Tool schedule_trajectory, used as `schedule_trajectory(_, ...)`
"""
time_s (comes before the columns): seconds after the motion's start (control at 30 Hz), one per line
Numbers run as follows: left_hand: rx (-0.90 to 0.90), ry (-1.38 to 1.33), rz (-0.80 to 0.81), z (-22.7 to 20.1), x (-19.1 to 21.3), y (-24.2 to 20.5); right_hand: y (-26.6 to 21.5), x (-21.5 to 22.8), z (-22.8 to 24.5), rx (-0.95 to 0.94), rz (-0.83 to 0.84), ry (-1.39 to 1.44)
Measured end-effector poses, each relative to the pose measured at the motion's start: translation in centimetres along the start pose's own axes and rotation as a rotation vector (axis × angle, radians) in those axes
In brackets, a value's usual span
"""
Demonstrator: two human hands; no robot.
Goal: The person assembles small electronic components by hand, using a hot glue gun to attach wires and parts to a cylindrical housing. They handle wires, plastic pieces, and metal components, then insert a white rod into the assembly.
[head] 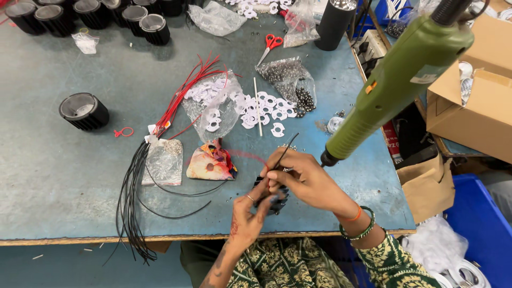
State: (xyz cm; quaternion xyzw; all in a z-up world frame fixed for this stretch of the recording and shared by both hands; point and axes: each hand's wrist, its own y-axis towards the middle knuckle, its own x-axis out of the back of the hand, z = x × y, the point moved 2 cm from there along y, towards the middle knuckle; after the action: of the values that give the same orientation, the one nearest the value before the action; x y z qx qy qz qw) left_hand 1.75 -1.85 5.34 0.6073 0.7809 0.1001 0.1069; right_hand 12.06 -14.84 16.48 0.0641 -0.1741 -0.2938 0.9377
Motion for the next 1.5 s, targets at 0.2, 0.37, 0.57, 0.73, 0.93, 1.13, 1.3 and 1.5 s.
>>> schedule_trajectory(0.2, -0.021, -0.068, -0.082, -1.1, -0.3, 1.5, 2.8, 1.4, -6.2, 0.163, -0.504, -0.062)
schedule_trajectory(0.37, -0.063, -0.292, -0.022, -3.0, 0.4, 2.5, 8.3, 2.8, -14.4, -0.046, -0.626, -0.560)
schedule_trajectory(0.57, -0.163, -0.103, 0.005, -6.6, 1.5, 4.5, 14.7, 4.2, -21.8, -0.203, -0.493, -0.776)
schedule_trajectory(0.73, -0.153, -0.118, 0.050, -10.1, 1.9, 5.7, 15.1, 4.7, -24.1, -0.134, -0.485, -0.773)
schedule_trajectory(0.93, -0.151, 0.029, 0.130, -13.0, 2.1, 6.5, 11.5, 5.3, -17.0, -0.182, -0.500, -0.581)
schedule_trajectory(1.13, -0.149, -0.089, 0.050, -13.0, 1.6, 7.4, 6.0, 4.7, -2.6, 0.051, -0.517, -0.137)
schedule_trajectory(1.3, -0.205, 0.049, 0.008, -13.2, 1.4, 7.3, 1.5, 4.2, 8.9, 0.503, -0.581, -0.314)
schedule_trajectory(1.5, -0.336, 0.317, -0.048, -14.5, 1.1, 7.1, 1.8, 4.3, 16.3, 0.608, -0.495, -0.427)
